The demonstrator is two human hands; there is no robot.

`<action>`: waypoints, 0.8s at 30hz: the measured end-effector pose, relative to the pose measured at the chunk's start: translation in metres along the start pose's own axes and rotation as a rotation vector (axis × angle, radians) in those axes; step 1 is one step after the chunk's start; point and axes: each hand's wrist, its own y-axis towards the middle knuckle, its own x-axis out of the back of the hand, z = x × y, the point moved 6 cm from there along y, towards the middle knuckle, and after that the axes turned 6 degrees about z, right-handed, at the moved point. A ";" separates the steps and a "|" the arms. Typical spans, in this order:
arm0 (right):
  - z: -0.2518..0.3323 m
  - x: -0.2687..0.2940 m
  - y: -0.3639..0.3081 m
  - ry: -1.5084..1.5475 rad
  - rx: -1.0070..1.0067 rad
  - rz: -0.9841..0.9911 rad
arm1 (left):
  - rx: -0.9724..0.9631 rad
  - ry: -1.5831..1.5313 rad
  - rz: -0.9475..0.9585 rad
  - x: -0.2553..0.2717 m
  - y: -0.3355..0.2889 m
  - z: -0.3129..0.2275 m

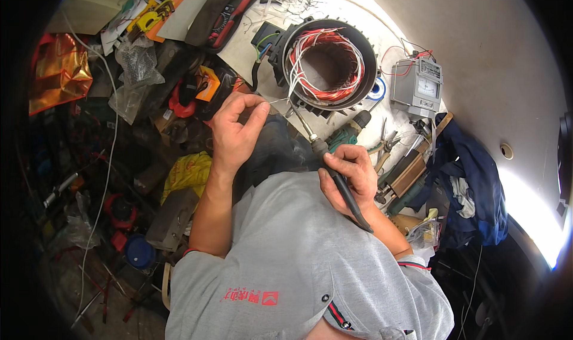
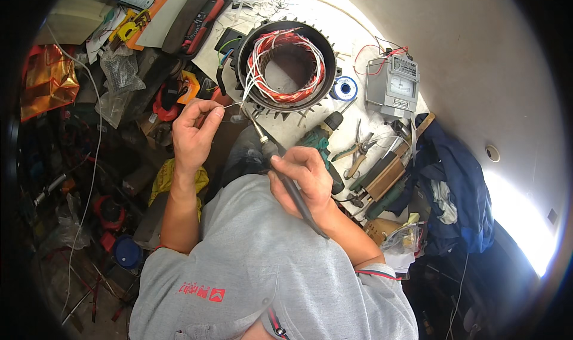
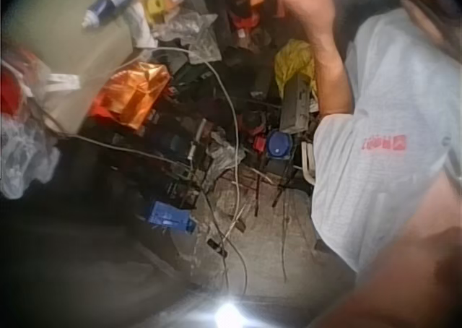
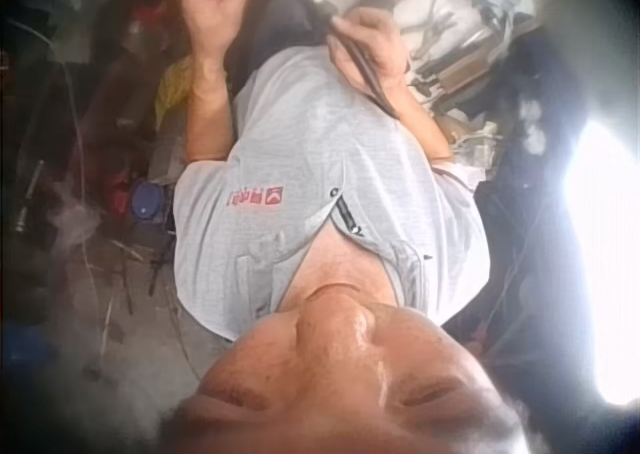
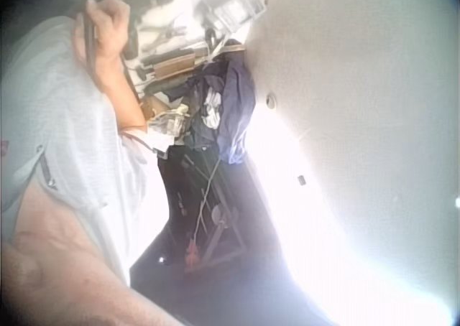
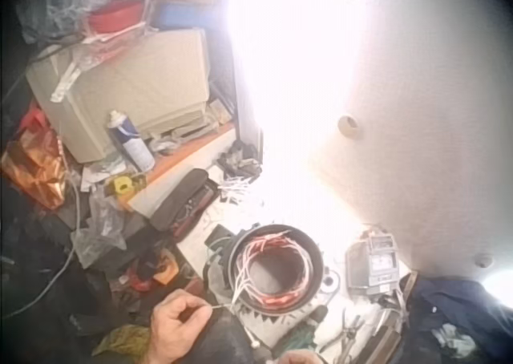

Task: The person strips insulation from white wires using pliers, then solders the exposed ends to a motor stator winding. They handle the wires and soldering iron repeatedly, applying solder to multiple wire ends on the stator.

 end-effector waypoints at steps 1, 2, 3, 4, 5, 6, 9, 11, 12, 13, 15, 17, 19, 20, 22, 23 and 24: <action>0.000 0.000 0.000 0.001 0.003 0.000 | 0.005 0.002 0.001 0.000 0.000 0.000; 0.000 0.000 0.001 0.001 0.006 0.000 | 0.009 0.003 0.002 0.000 0.000 0.000; 0.000 0.000 0.001 0.001 0.009 0.000 | 0.013 0.004 0.004 0.000 -0.001 0.000; 0.000 0.000 0.001 0.001 0.009 -0.001 | 0.007 0.008 0.016 0.000 -0.001 0.001; 0.000 0.000 0.001 0.001 0.009 -0.001 | 0.003 0.012 0.029 0.000 -0.002 0.003; 0.000 0.000 0.001 0.002 0.009 -0.001 | -0.002 0.016 0.042 -0.001 -0.002 0.004; 0.000 0.000 0.001 0.000 0.013 0.000 | -0.009 0.004 0.036 0.000 -0.002 0.002; 0.000 -0.001 0.000 0.016 0.008 -0.001 | 0.005 -0.004 0.014 -0.001 -0.001 0.001; 0.000 -0.001 0.000 0.024 0.005 -0.002 | 0.012 -0.008 0.005 -0.001 0.000 0.000; 0.000 -0.001 0.000 0.023 0.003 -0.002 | 0.012 -0.001 0.007 -0.001 0.000 -0.001; 0.000 -0.002 0.000 0.020 -0.001 -0.003 | 0.011 0.015 0.011 -0.001 0.000 -0.002; 0.001 -0.001 0.000 0.021 0.003 0.002 | 0.017 0.025 0.015 0.000 0.000 -0.001; 0.001 -0.001 0.000 0.025 0.006 0.006 | 0.017 0.020 0.017 -0.001 -0.001 0.000; 0.001 -0.002 0.000 0.029 0.007 0.007 | 0.015 0.011 0.019 -0.001 -0.001 0.000; 0.001 -0.002 0.000 0.031 0.008 0.007 | 0.000 0.006 0.028 -0.001 -0.002 0.001; 0.002 -0.002 0.000 0.030 0.009 0.008 | -0.012 0.010 0.034 -0.001 -0.002 0.002; 0.002 -0.002 0.001 0.030 0.010 0.008 | -0.024 0.015 0.041 -0.002 -0.002 0.002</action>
